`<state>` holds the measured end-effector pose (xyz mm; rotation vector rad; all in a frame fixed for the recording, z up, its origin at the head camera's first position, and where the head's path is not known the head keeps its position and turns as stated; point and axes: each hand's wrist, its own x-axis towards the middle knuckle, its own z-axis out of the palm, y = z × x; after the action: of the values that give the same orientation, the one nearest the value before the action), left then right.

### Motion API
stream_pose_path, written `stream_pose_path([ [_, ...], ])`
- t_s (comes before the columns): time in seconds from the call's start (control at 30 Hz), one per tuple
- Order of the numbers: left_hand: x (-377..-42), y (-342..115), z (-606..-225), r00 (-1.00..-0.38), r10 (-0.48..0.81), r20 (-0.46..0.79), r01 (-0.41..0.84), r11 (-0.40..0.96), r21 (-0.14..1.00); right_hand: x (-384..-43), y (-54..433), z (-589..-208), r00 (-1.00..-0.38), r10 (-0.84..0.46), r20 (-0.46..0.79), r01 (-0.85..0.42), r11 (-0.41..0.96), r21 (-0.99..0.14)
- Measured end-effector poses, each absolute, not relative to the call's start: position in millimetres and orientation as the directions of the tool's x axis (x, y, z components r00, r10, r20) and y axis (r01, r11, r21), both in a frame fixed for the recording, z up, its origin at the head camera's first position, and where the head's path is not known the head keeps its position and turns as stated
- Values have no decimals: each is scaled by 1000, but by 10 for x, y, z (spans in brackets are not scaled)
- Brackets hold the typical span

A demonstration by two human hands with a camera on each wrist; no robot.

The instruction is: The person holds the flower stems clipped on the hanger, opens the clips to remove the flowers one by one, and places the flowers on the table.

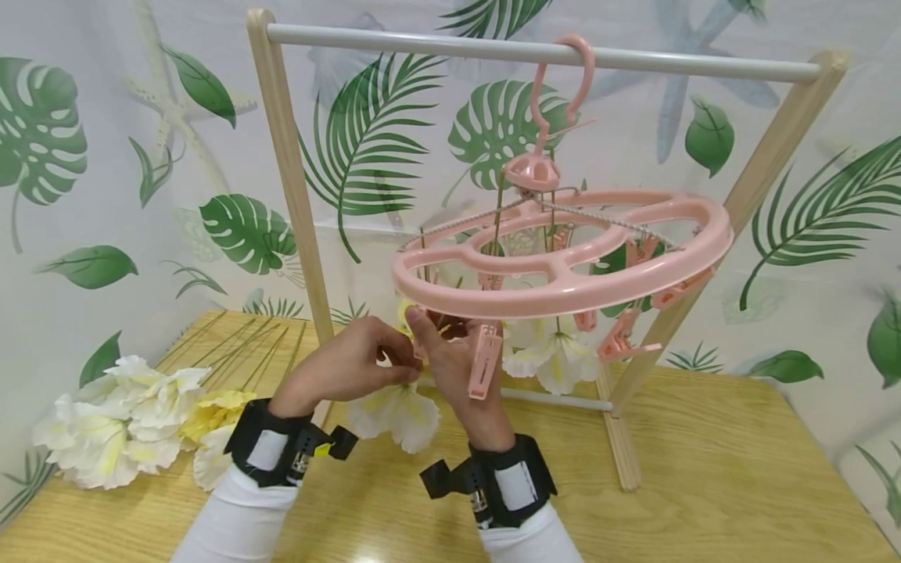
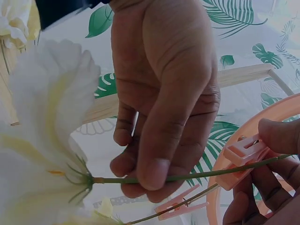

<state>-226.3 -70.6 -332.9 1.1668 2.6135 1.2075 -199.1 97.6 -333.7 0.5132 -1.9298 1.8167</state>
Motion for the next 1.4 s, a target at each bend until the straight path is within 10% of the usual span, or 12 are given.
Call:
stream_pose_path([
  [0.9, -2287, -861, -3348, -660, 751, 6, 610, 531, 588, -1996, 1017, -3336, -852, 14, 524, -524, -3, -852],
  [1.4, -2227, -916, -3326, -731, 665, -151, 507, 678, 532, -1982, 1026, -3318, -855, 73, 513, -512, 27, -858],
])
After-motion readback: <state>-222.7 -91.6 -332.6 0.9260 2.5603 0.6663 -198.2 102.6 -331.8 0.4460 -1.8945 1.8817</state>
